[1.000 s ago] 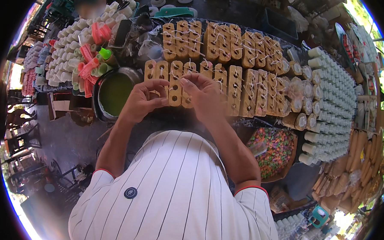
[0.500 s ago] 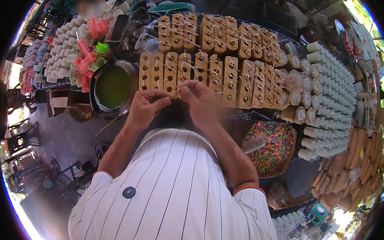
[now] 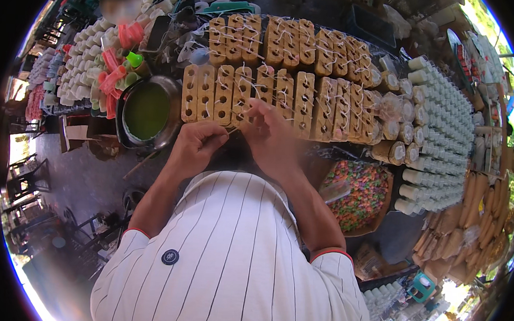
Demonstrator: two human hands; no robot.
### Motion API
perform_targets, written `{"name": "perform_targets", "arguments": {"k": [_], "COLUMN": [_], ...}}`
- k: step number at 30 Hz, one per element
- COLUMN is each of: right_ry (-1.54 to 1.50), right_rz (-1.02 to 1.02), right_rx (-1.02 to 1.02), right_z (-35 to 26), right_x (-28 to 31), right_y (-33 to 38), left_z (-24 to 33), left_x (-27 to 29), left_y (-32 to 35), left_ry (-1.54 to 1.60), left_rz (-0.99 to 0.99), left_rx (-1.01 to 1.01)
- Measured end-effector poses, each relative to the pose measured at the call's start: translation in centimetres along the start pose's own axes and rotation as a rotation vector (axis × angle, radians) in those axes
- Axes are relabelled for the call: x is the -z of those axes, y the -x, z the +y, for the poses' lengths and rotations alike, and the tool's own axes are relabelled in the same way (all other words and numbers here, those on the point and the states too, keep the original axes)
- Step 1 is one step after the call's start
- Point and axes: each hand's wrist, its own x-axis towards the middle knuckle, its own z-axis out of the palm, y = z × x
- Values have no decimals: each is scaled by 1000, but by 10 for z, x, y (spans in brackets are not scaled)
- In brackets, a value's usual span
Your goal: The person inserts wicks into wooden candle molds and ties them in place with string. They handle multiple molds in sequence, securing each wick before moving to the next.
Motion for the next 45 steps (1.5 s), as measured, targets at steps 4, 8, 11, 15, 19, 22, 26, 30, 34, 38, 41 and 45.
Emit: {"name": "perform_targets", "arguments": {"k": [4, 8, 11, 15, 19, 22, 26, 30, 34, 38, 41, 45], "right_ry": [401, 263, 165, -5, -268, -446, -304, -143, -116, -182, -237, -94], "right_rz": [-181, -205, -180, -173, -230, -182, -164, -123, -134, -92, -78, -121], "right_rx": [244, 48, -64, -120, -463, -568, -494, -564, -622, -558, -596, -523], "right_z": [3, -6, -13, -6, 3, 4, 34, 40, 39, 45, 41, 48], "right_x": [13, 6, -2, -10, -16, -24, -33, -27, -18, -17, -16, -21], "right_y": [6, 11, 11, 13, 14, 13, 16, 13, 12, 11, 8, -1], "left_z": [11, 9, 5, -9, -10, -19, -30, -68, -85, -91, -93, -88], "left_x": [3, 0, -5, -5, -5, -8, -2, 13, 16, 9, -2, -4], "left_y": [2, 0, -1, -1, 3, 3, -4, -26, -60, -75, -79, -86], "left_ry": [-93, -36, 3, 192, 363, 314, 3, -312, -502, -553, -615, -704], "left_rz": [85, 156, 166, 150, 149, 184, 225, 268, 196, 153, 147, 121], "left_rx": [-145, -134, -135, -57, 96, 50, 4, -53, -182, -144, -137, -230]}}
